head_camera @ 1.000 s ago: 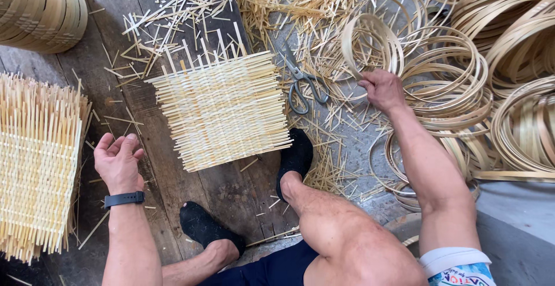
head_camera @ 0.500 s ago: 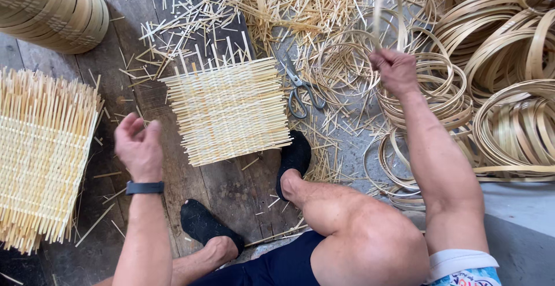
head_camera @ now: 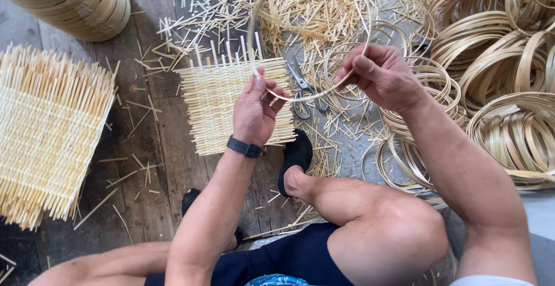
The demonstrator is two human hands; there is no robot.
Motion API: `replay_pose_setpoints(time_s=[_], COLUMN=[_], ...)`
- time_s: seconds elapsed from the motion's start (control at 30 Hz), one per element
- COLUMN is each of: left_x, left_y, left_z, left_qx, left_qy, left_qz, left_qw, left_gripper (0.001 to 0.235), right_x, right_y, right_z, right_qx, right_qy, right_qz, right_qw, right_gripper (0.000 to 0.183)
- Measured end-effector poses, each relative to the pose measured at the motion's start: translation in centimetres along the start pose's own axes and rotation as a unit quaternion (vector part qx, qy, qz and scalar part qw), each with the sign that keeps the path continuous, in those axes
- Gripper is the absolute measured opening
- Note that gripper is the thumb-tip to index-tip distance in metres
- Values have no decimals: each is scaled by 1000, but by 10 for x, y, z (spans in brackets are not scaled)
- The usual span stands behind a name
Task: The person weaves bamboo strips into flat mats, places a circular bamboo ring on top, and trims the excess strips with shears to form round trays. The person repeats this process multiple times, stacking finished trays aside.
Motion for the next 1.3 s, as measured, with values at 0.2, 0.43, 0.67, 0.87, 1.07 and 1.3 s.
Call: replay_pose_setpoints(time_s=[0.2, 0.43, 0.67, 0.87, 1.07, 1.3], left_x=[-26, -27, -27, -24, -37, -61], left_y=[9, 40, 75, 84, 73, 53], left_z=[60, 70, 84, 62, 68, 57], left_qx=[8, -42, -1, -187, -213, -75], left_qy=[-97, -25, -25, -50, -102, -107], left_qz=[-123, -68, 0, 13, -121, -64], left_qw=[988, 996, 1000, 981, 964, 989], left_gripper=[38, 40, 47, 44, 48, 36], right_x=[19, 55, 60, 55, 51, 36], right_y=[-11, -26, -34, -52, -41, -53], right_z=[-21, 31, 53, 99, 140, 98], right_qx=[-76, -65, -41, 151, 282, -38], right_qy=[-44, -94, -125, -54, -23, 176], right_qz=[145, 167, 172, 259, 303, 407], right_qw=[986, 979, 976, 953, 910, 896], right_gripper=[39, 45, 42, 42, 41, 31])
Point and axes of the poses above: each hand's wrist, its own x-axis towards the middle knuckle, its own y-axis out of the back of the hand, z = x × y, the point moved 7 cm from there along x, towards the middle knuckle, and after that the axes turned 4 degrees about z, right-handed, at the moved point
